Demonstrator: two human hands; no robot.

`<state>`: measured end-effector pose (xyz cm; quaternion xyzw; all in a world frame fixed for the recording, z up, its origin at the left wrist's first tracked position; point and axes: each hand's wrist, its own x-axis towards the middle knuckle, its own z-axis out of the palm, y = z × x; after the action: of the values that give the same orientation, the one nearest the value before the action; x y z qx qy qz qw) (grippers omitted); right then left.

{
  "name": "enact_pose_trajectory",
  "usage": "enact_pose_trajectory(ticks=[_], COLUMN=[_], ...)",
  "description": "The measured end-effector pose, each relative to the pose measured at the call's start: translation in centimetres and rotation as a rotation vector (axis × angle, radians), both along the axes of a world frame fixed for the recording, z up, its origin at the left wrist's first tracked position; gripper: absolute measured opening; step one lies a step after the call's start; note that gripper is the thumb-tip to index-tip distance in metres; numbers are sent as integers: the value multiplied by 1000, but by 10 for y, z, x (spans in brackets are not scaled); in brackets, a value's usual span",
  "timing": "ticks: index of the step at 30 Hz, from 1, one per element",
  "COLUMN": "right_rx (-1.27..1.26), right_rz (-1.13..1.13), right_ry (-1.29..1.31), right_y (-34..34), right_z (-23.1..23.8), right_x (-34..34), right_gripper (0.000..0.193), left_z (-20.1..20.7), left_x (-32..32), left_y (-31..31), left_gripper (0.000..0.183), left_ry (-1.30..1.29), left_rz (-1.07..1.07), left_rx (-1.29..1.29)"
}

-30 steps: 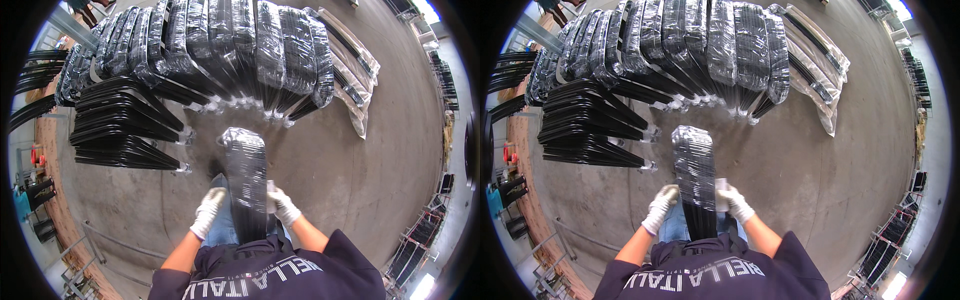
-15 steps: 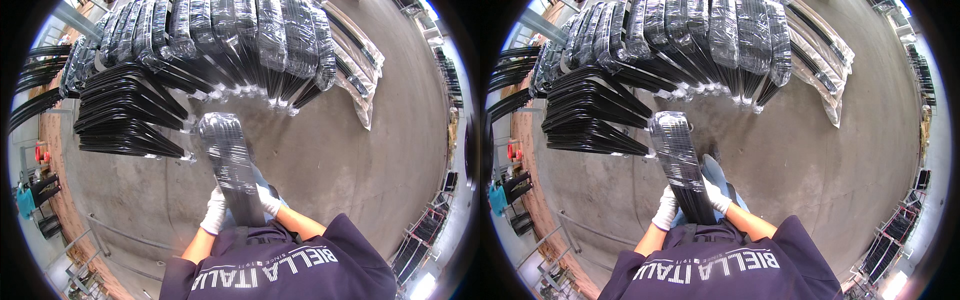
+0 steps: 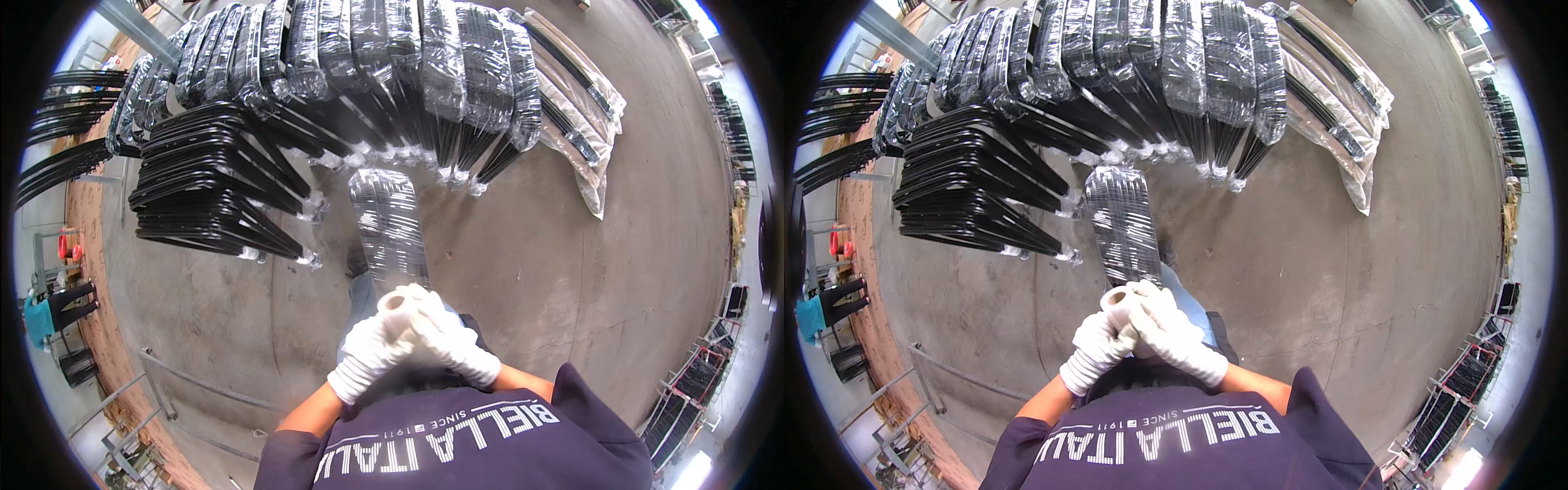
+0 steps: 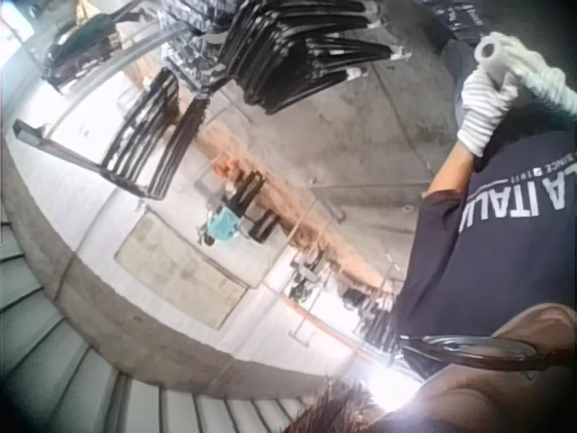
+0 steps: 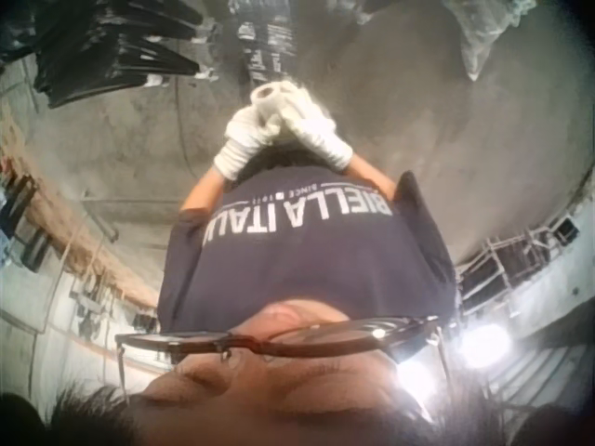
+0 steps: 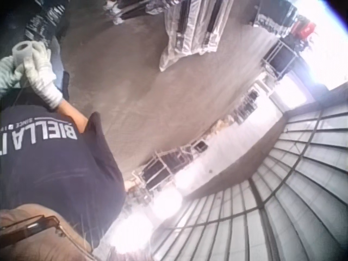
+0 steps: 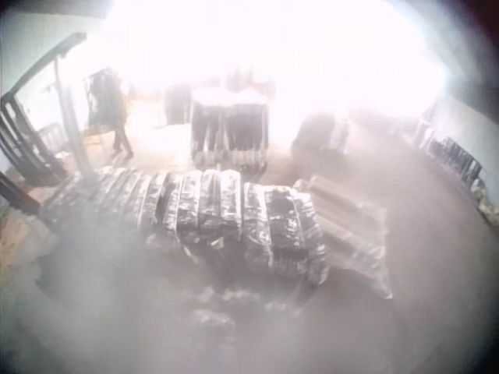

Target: The person wraps individual black metal furniture frame components in plastic film by hand, picking each part up from a stack, winding the film around the length of the metal, and then placing the wrapped part onto a separate stack.

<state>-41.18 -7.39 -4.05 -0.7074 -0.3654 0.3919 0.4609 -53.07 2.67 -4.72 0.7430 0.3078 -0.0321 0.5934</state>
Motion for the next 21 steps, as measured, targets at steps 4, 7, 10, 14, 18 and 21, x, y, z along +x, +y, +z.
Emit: enact_pose_trajectory(ticks=[4,7,10,14,18,21], right_rx=[-131,-98,-147,-339,-305,-364], right_rz=[-388,-484,-558,-647,-449,-199], right_ry=[1146,991,806,824,864,941], right_y=[-30,-44,-75,-127,-71,-19], right_z=[31,20,-19,-103,-146,-170], right_x=[19,37,43,48,31,7], right_gripper=[46,57,53,45,52,44], left_z=[6,8,-5,-9,-112,-156], left_x=[25,49,65,55,-7,-22], left_y=[-4,-9,-19,1,10,-18], left_gripper=[35,29,29,22,14,31], left_ry=[-12,-16,-149,-398,229,210], left_rz=[-322,-479,-600,30,694,604], left_rx=[173,282,373,486,-497,-994])
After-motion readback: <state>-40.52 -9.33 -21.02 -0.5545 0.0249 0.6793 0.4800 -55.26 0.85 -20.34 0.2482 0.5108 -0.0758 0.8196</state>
